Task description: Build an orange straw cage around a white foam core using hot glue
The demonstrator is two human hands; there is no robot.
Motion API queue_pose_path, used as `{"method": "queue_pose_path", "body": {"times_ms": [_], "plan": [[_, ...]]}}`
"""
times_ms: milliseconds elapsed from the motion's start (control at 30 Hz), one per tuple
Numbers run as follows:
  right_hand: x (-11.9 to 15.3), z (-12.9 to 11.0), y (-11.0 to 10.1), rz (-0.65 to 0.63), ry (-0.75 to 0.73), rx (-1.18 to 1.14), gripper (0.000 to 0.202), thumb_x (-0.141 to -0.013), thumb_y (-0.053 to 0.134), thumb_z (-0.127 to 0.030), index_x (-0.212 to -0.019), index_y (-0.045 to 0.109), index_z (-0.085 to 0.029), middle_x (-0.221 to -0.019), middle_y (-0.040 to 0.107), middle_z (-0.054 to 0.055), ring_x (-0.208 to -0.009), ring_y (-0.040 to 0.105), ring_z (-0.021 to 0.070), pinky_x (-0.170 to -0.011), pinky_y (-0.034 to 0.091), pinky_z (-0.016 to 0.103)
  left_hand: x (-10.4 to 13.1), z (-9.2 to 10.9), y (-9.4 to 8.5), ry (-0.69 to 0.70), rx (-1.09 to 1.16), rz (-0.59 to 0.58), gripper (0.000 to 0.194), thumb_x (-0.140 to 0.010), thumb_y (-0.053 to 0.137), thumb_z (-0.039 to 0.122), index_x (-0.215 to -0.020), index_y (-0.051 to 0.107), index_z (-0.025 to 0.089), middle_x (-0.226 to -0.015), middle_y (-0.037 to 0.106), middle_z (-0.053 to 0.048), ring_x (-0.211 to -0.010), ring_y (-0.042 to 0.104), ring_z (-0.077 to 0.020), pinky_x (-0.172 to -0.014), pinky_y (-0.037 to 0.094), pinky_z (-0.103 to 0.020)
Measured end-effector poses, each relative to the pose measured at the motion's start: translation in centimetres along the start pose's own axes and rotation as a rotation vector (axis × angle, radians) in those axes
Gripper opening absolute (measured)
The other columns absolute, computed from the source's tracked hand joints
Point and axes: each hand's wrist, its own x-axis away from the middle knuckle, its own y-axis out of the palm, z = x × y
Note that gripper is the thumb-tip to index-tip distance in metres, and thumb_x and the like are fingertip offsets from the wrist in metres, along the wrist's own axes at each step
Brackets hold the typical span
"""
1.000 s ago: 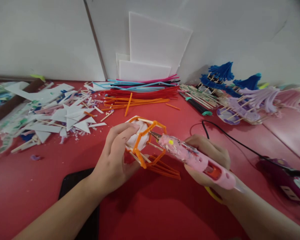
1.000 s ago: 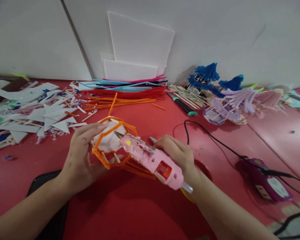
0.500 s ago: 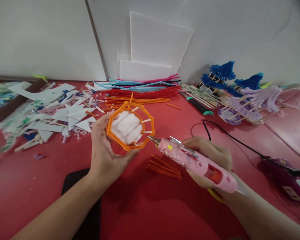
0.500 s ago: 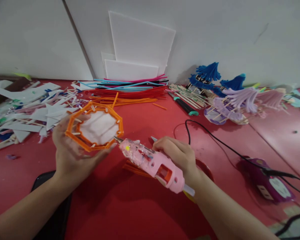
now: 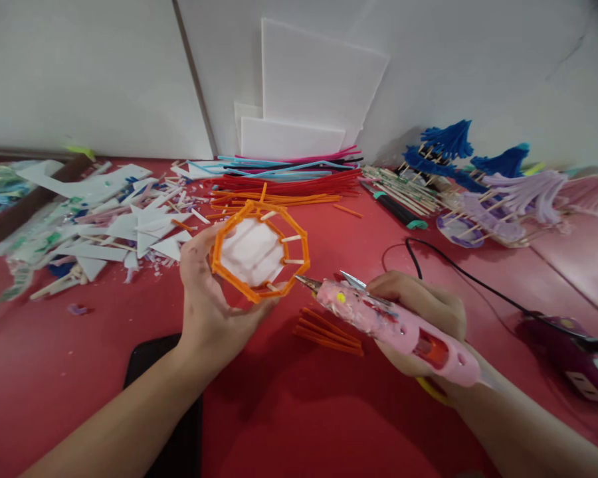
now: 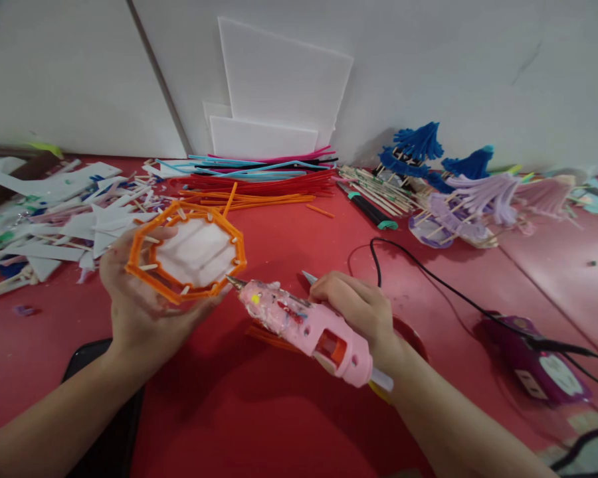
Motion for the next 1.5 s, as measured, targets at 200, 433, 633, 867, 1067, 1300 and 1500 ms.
{"method": "queue_pose_path", "body": {"times_ms": [200,433,633,867,1067,1300,1500], "plan": [[0.2,-0.1,0.0,-0.001,0.013,0.000,0.010,-0.082,0.055,-0.015,-0.082,0.051,-0.024,-0.071,0.060,0.002,-0.060,0.060,0.0156,-0.052,0.048,0.027,0.0,-0.1,0.1,0.012,0.027,0.005,0.078,-0.073,0.077,0.036,-0.136,0.031,0.033,-0.131,0.044,-0.007,-0.124,0.049,-0.0276,-0.111,0.041,-0.053],[0.2,0.2,0.2,0.005,-0.030,0.003,0.008,-0.082,0.053,-0.015,-0.081,0.051,-0.022,-0.071,0.059,0.001,-0.058,0.057,0.0138,-0.051,0.044,0.026,0.1,-0.3,0.1,0.024,0.050,0.009,0.079,-0.073,0.076,0.031,-0.137,0.030,0.034,-0.130,0.044,-0.008,-0.125,0.048,-0.0280,-0.111,0.040,-0.055],[-0.8,1.7,-1.2,-0.117,-0.151,0.148,0.008,-0.080,0.057,-0.018,-0.086,0.054,-0.023,-0.068,0.063,0.000,-0.056,0.059,0.0139,-0.049,0.042,0.024,0.0,0.0,0.3,-0.044,0.005,0.018,0.074,-0.077,0.073,0.038,-0.136,0.027,0.034,-0.134,0.043,-0.007,-0.127,0.049,-0.0275,-0.108,0.044,-0.054],[-1.5,6.5,-4.3,-0.370,0.153,0.516,0.044,-0.071,0.049,-0.012,-0.112,0.062,-0.013,-0.108,0.069,0.013,-0.102,0.064,0.0282,-0.087,0.051,0.040,0.3,-1.3,0.8,-0.184,0.055,-0.133,0.081,-0.067,0.080,0.040,-0.131,0.035,0.022,-0.125,0.051,-0.013,-0.118,0.056,-0.0308,-0.101,0.048,-0.052],[-0.9,3.8,-3.8,-0.352,0.319,0.713,0.039,-0.079,0.046,-0.009,-0.114,0.063,-0.010,-0.113,0.066,0.018,-0.103,0.061,0.0330,-0.089,0.048,0.049,0.3,-1.4,0.6,-0.216,-0.105,-0.216,0.078,-0.064,0.080,0.044,-0.126,0.041,0.017,-0.120,0.053,-0.014,-0.117,0.054,-0.0343,-0.100,0.045,-0.055],[1.7,-4.5,1.5,-0.596,0.174,0.308,0.016,-0.089,0.058,-0.019,-0.103,0.066,-0.016,-0.102,0.068,0.009,-0.093,0.063,0.0232,-0.082,0.053,0.037,0.3,-1.2,0.8,-0.374,-0.074,-0.350,0.090,-0.053,0.085,0.046,-0.125,0.038,0.020,-0.120,0.053,-0.012,-0.117,0.054,-0.0345,-0.100,0.044,-0.055],[0.2,-2.9,1.5,-0.731,0.254,0.559,0.023,-0.087,0.047,0.000,-0.089,0.066,-0.013,-0.090,0.066,0.010,-0.083,0.063,0.0220,-0.076,0.050,0.034,-0.2,-0.4,0.7,-0.561,0.185,-0.354,0.096,-0.054,0.082,0.033,-0.128,0.022,0.022,-0.106,0.060,-0.007,-0.104,0.065,-0.0274,-0.090,0.054,-0.047]]}}
